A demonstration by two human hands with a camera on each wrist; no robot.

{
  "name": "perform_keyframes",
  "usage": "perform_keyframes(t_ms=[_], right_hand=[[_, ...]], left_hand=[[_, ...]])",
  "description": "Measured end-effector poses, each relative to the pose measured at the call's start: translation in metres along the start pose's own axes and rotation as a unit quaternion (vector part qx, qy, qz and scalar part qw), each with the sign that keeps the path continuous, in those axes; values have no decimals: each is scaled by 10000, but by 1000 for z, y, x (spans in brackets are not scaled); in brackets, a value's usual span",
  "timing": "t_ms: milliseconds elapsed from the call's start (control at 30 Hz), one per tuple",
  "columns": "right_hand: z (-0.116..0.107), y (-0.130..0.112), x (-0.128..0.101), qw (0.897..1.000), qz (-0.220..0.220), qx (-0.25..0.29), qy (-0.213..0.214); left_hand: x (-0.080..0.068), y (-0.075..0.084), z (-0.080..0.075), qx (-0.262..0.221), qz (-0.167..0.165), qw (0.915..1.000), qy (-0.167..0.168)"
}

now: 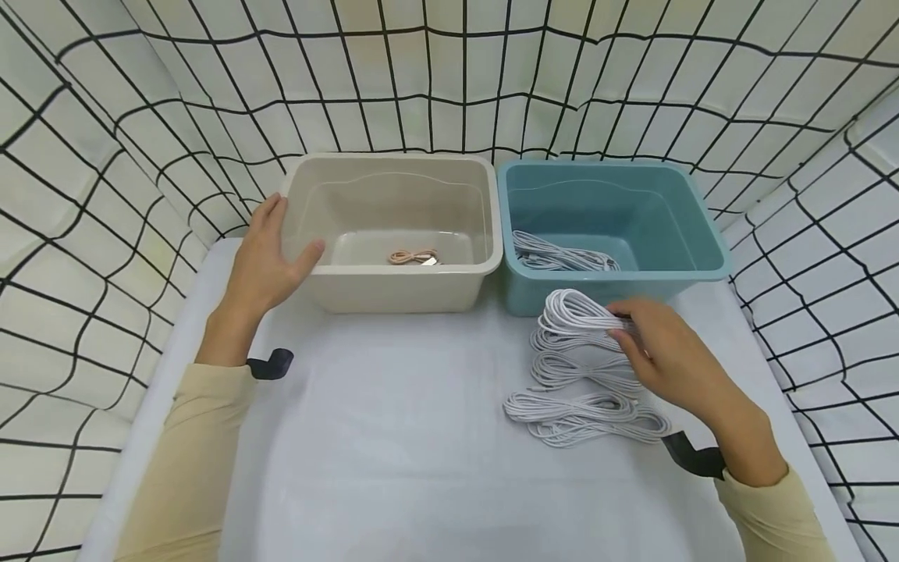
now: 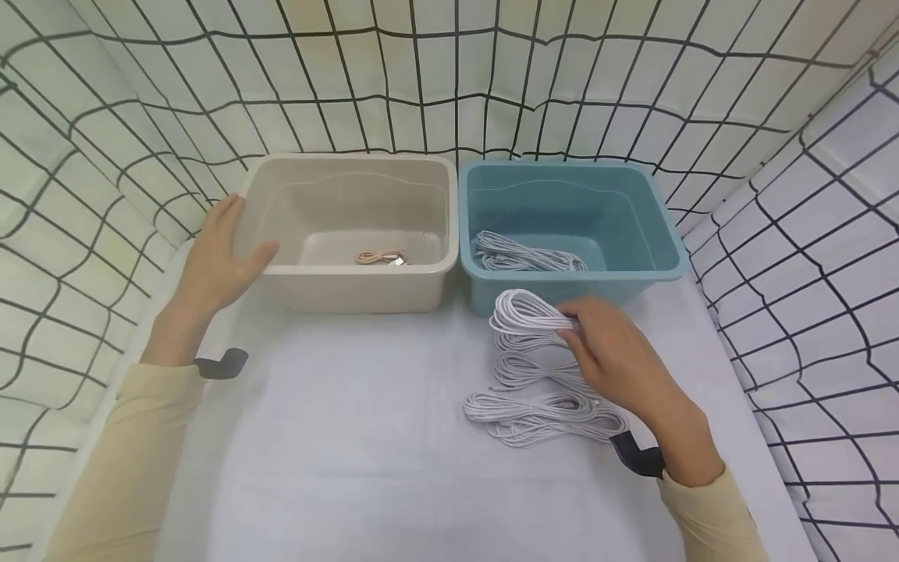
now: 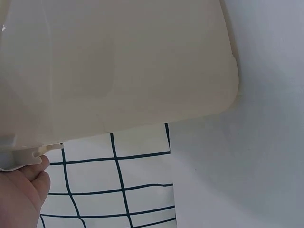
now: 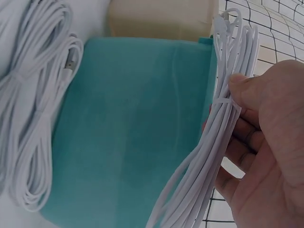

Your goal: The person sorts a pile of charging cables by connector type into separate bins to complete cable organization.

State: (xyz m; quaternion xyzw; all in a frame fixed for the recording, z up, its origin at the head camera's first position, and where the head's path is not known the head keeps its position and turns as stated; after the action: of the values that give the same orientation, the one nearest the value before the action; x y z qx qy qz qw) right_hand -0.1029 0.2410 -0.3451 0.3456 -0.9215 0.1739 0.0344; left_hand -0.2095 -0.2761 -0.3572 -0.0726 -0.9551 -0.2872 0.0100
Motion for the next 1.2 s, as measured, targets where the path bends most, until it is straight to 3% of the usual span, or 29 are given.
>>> perform_keyframes(t_ms=[300,667,1200], right_hand=[[-32,4,21,9992,-279,-290,47],[-68,28,51,9980,-367,-505,100],[-74,74,103,9981,196,-156,-563]], left_hand=[[2,-1,2,2,28,10000,-4],[2,0,2,-31,40,10000,20],[1,-2,3,-40,76,9999,73]])
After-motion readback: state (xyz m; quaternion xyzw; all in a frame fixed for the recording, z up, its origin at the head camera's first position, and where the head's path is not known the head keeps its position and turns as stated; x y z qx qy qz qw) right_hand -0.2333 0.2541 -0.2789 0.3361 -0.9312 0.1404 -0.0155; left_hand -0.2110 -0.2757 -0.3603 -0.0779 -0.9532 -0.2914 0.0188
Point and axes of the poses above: each hand's wrist, its own x-axis towards the middle knuckle, its own z-axis out of the palm, y = z × x, the point moved 5 cm from there along x, towards the middle knuckle, and after that the axes turned 11 degrees about -y, right-handed, at the moved point
